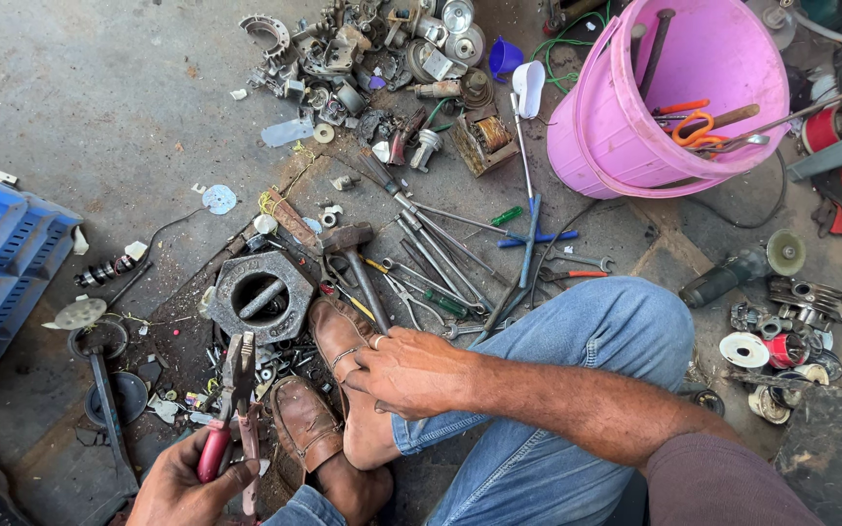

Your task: The person sits on the floor and uses pliers to manipulate small metal parts, occasionally using a hammer and a metal block. The person repeatedly picks up, adjusts, and places down metal pieces while working in a cluttered outdoor workspace.

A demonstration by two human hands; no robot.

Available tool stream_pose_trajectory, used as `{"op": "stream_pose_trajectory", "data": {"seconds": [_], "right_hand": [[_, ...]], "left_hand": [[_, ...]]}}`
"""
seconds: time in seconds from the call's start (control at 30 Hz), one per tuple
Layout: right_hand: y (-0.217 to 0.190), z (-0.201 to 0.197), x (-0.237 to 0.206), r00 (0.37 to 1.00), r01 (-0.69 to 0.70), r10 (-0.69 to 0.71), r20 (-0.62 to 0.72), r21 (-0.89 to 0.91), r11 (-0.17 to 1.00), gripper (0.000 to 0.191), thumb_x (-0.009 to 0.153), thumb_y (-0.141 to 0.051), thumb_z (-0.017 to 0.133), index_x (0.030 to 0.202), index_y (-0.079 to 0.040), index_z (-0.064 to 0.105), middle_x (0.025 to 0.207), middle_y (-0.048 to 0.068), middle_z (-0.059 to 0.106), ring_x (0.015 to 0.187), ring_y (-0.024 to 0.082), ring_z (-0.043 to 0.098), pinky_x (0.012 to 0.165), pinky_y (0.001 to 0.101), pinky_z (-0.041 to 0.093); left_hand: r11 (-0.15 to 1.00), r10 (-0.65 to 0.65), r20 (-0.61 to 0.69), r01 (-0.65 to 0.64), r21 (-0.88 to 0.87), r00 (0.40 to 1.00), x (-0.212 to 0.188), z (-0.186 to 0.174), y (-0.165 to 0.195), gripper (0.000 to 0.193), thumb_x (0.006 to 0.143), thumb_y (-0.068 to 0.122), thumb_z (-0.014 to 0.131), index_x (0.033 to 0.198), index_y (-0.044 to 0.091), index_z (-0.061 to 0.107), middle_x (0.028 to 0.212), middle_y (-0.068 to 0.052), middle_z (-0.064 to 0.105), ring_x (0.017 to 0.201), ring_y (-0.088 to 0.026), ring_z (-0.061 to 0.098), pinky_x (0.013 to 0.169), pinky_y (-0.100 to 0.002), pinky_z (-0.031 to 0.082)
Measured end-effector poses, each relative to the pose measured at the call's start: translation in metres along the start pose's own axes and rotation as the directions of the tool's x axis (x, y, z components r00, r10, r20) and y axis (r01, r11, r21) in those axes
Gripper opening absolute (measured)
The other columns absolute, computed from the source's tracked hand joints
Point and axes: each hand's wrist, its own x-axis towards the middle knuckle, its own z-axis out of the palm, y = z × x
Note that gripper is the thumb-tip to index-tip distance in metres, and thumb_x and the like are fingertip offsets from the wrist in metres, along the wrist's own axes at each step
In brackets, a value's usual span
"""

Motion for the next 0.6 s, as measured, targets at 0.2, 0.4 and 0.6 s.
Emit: {"op": "stream_pose_trajectory", "data": {"seconds": [0.2, 0.4, 0.6], "right_hand": [[-0.002, 0.002, -0.002, 1.0, -0.025, 0.025, 0.002, 0.022, 0.999, 0.055, 0.079, -0.027, 0.077, 0.127, -0.006, 0.061, 0.105, 0.014, 0.067, 0.099, 0.034, 0.067, 0.085, 0.0485, 0.053], [0.002, 0.004, 0.001, 1.0, -0.029, 0.029, 0.007, -0.009, 1.0, 0.051, 0.082, -0.025, 0.074, 0.128, -0.006, 0.061, 0.105, 0.015, 0.067, 0.1, 0.034, 0.067, 0.084, 0.0487, 0.053], [-0.002, 0.008, 0.002, 1.0, -0.022, 0.022, -0.011, 0.003, 1.0, 0.049, 0.081, -0.021, 0.073, 0.125, -0.006, 0.062, 0.105, 0.016, 0.067, 0.099, 0.034, 0.067, 0.081, 0.0492, 0.054]], "left_hand": [[0.998, -0.053, -0.053, 0.055, 0.02, 0.997, -0.015, 0.009, 0.025, 0.033, 0.079, 0.007, 0.088, 0.108, 0.001, 0.074, 0.084, -0.007, 0.076, 0.074, -0.011, 0.065, 0.071, -0.034, 0.056], [0.998, -0.054, -0.127, 0.048, -0.051, 0.99, -0.021, 0.012, 0.04, 0.033, 0.08, 0.012, 0.085, 0.108, 0.0, 0.076, 0.09, -0.01, 0.08, 0.086, -0.015, 0.07, 0.083, -0.036, 0.055], [0.973, -0.149, -0.188, 0.11, -0.201, 0.971, -0.024, 0.007, 0.04, 0.035, 0.08, 0.014, 0.08, 0.112, -0.002, 0.079, 0.102, -0.015, 0.081, 0.1, -0.02, 0.073, 0.096, -0.039, 0.053]]}}
